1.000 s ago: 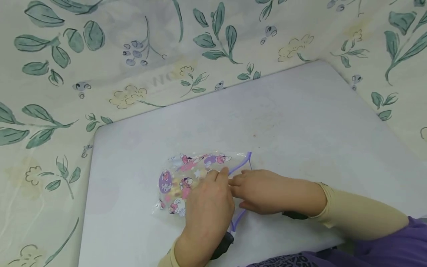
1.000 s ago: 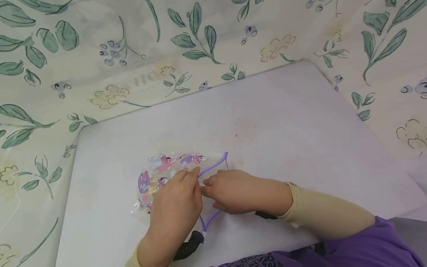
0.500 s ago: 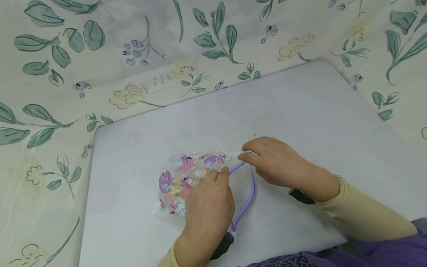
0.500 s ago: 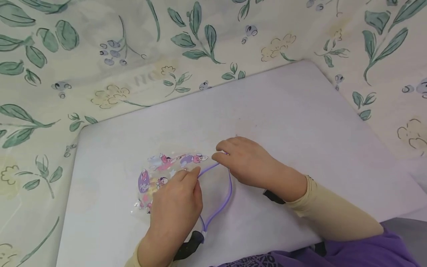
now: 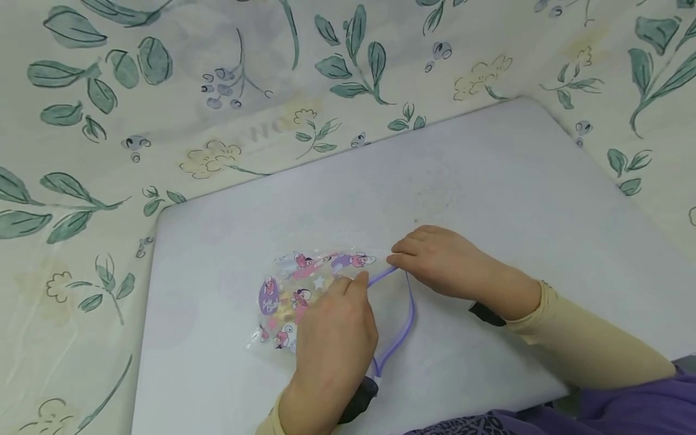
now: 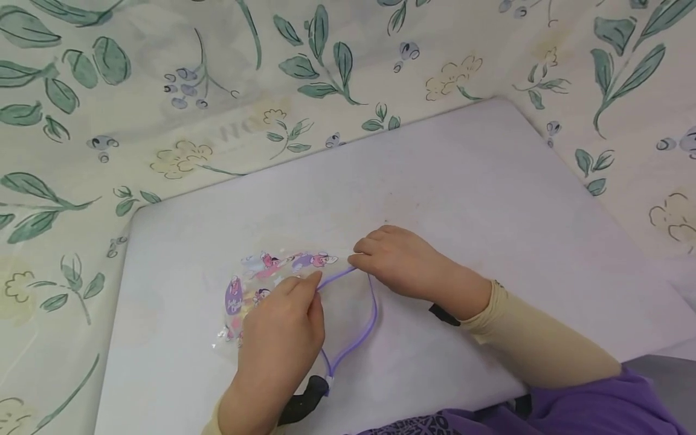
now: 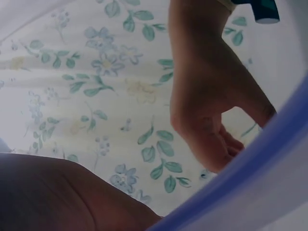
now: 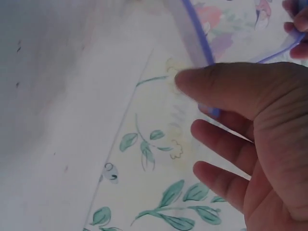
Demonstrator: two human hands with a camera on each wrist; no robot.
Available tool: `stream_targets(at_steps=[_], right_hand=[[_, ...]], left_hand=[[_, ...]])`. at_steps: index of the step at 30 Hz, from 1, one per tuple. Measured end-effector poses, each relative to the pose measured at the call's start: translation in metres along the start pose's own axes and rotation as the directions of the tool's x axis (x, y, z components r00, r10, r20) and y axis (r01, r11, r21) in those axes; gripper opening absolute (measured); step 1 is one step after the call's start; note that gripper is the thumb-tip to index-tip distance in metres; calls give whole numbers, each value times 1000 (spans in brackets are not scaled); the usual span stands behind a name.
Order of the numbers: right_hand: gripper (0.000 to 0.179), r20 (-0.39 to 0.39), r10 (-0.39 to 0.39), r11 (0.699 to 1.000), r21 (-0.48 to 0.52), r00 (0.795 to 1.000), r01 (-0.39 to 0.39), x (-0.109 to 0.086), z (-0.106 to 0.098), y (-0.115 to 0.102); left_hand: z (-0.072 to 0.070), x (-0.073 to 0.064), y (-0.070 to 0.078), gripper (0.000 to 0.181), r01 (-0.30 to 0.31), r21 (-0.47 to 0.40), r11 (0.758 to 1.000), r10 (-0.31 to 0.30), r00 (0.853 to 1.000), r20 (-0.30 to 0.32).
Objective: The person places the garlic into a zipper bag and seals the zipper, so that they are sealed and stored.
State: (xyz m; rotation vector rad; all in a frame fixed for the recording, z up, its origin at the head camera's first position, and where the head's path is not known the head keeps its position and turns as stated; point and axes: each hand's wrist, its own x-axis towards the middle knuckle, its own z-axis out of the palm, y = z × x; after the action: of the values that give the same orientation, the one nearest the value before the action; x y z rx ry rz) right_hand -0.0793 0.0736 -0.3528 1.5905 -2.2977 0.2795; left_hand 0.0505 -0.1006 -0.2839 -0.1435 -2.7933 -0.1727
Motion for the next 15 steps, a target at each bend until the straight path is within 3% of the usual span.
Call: stream_targets(at_steps=[4, 9, 12, 15], right_hand=[[30, -23, -7, 1000, -9, 1000, 6, -2, 2, 2], [19, -147, -69, 997, 15, 987, 72, 0, 4, 6], [16, -214, -77, 992, 82, 974, 97, 2, 2, 10], [16, -225, -55, 976, 191, 973, 100, 4, -9, 16]], left_hand=[[-3, 0, -3, 24, -10, -13, 1000, 10, 1000, -24], [-7, 0, -6, 26, -3, -35, 999, 2, 1000, -20], [-8, -1, -8, 26, 7, -45, 999, -9, 999, -50], [-10, -3, -10, 24, 3, -69, 998, -10, 996, -92]])
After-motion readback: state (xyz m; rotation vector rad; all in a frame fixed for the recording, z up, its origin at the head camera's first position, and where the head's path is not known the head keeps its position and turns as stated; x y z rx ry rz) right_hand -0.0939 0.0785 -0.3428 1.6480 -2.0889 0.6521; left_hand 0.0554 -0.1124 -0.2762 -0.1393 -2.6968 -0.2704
